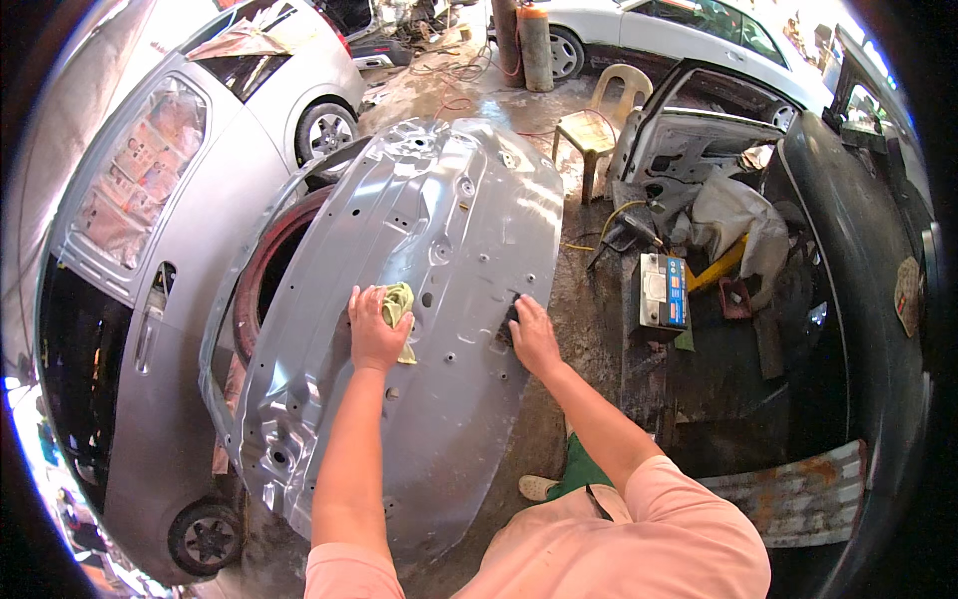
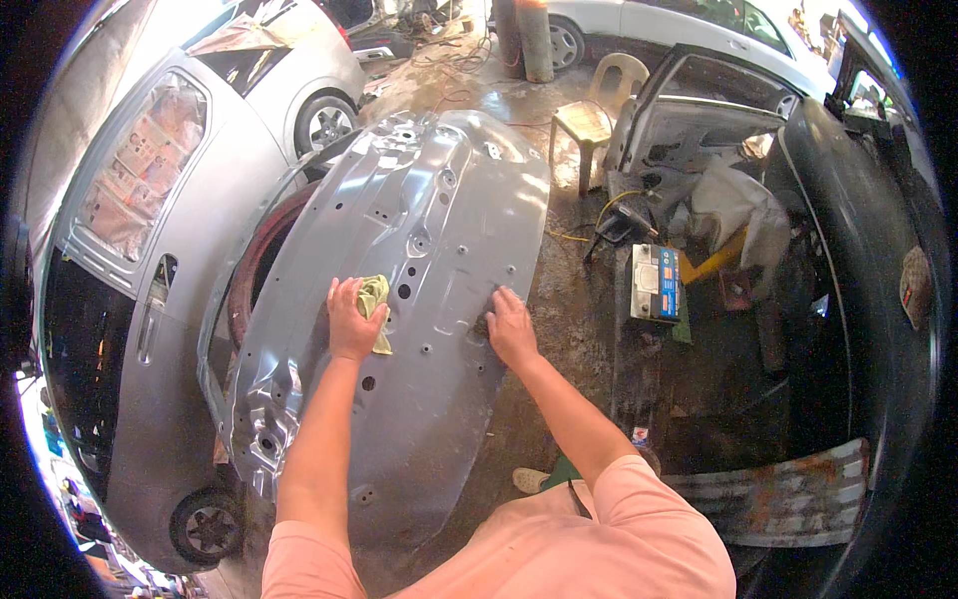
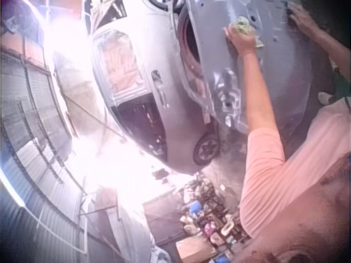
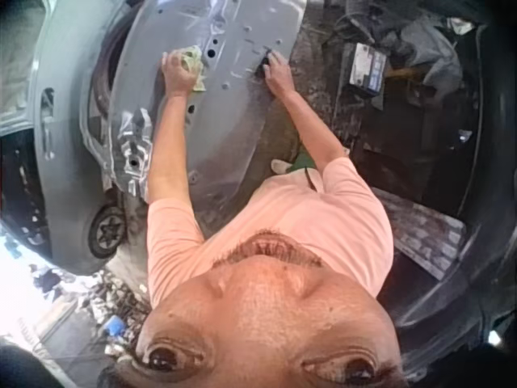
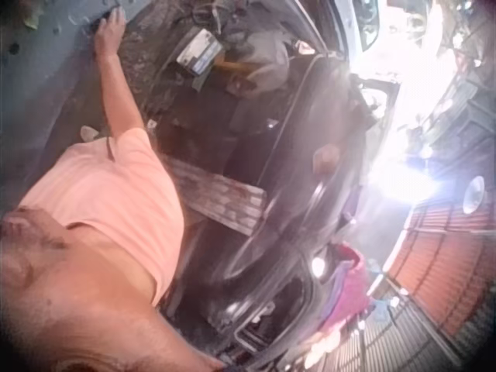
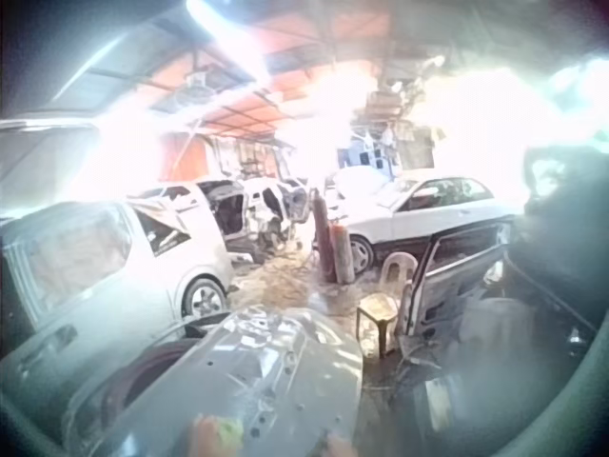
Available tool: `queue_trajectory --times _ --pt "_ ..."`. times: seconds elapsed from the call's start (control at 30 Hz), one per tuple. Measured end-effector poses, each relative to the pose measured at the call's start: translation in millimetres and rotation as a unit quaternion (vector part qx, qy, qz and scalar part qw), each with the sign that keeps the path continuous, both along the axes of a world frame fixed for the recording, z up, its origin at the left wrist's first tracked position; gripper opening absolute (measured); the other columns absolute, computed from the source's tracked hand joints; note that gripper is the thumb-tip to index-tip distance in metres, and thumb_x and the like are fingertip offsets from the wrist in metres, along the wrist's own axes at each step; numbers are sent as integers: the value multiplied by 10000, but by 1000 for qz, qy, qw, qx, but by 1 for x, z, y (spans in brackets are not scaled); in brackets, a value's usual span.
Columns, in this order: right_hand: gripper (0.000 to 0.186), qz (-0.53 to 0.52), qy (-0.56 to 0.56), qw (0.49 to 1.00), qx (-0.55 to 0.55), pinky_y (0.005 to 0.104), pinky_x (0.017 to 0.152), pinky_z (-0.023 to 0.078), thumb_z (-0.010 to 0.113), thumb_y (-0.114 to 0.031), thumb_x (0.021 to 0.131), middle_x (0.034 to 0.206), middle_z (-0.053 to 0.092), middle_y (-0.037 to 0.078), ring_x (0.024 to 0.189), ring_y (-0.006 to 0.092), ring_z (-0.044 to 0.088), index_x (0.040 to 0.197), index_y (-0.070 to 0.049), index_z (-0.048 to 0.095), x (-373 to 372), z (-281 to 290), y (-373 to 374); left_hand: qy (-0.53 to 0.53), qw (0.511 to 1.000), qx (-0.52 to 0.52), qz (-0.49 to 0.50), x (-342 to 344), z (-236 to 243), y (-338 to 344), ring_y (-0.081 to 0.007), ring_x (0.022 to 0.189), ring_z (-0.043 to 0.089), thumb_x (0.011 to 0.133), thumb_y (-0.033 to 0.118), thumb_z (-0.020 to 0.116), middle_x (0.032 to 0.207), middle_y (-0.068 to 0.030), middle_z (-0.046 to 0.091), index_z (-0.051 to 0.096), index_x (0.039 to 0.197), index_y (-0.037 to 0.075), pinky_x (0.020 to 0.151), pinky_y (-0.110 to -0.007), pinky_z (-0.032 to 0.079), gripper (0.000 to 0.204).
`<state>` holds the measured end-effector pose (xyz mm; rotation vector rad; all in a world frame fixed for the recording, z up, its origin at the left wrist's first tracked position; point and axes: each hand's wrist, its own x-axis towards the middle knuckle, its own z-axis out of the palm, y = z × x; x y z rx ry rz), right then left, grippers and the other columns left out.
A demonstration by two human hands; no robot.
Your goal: The person sands the surface of a large, grey car hood using a sanding block held in the right hand. They frequently wipe the surface with a yellow cloth held in the left hand to remove dust and inspect the finish. The person moves around the hood to cover different areas, alternating between sanding and wiping.
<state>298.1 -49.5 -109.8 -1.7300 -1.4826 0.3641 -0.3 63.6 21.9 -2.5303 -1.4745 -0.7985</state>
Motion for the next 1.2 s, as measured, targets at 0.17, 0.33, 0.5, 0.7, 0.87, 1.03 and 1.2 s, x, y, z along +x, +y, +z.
queue_trajectory --times 0.17,0.33,0.5,0.7,0.87,1.03,1.2 --pt "705 -53 -35 988 -143 498 1109 456 828 -391 876 1456 550 201 1398 372 490 1414 -16 567 35 25 11 2 1000 0 -12 5 1 2 -467 1458 376 846 391 799 1443 -233 519 504 1395 26 1249 -562 311 722" --pt "756 -97 15 959 -267 503 1044 501 904 -466 785 1352 607 202 1317 346 574 1319 -34 588 40 41 8 7 1000 17 -5 4 3 -2 -464 1457 381 850 413 798 1480 -230 498 495 1431 41 1241 -561 327 753" --pt "748 -136 155 954 -220 504 975 536 911 -438 779 1272 679 236 1190 389 672 1316 -65 548 46 15 4 -5 995 61 -83 12 13 -11 -472 1454 399 851 482 808 1531 -228 470 435 1546 112 1245 -563 311 872" --pt "457 -74 373 896 -230 442 725 622 847 -233 863 992 729 196 836 310 732 1168 -23 579 83 -27 -8 115 984 -9 -133 35 23 -11 -453 1457 407 796 474 858 1534 -179 484 545 1478 177 1219 -565 357 807" --pt "232 -94 461 876 -109 419 833 617 611 -61 978 1062 698 151 963 271 725 1189 13 546 94 20 -18 49 992 -18 -114 26 4 11 -436 1398 468 824 298 812 1439 -176 543 589 1335 123 1192 -537 399 584" --pt "587 13 177 984 5 452 1270 262 528 6 976 1602 400 250 1509 399 359 1549 14 401 33 -7 -33 2 997 -32 -69 31 -1 41 -414 1349 506 860 238 763 1334 -182 590 578 1247 71 1173 -522 415 461" --pt "785 137 -94 986 -28 572 1302 183 659 -216 999 1741 213 213 1621 357 198 1654 -24 272 -18 -24 -83 -51 996 -42 -60 38 -3 51 -409 1359 516 909 151 707 1351 -176 608 586 1298 120 1162 -512 424 408"
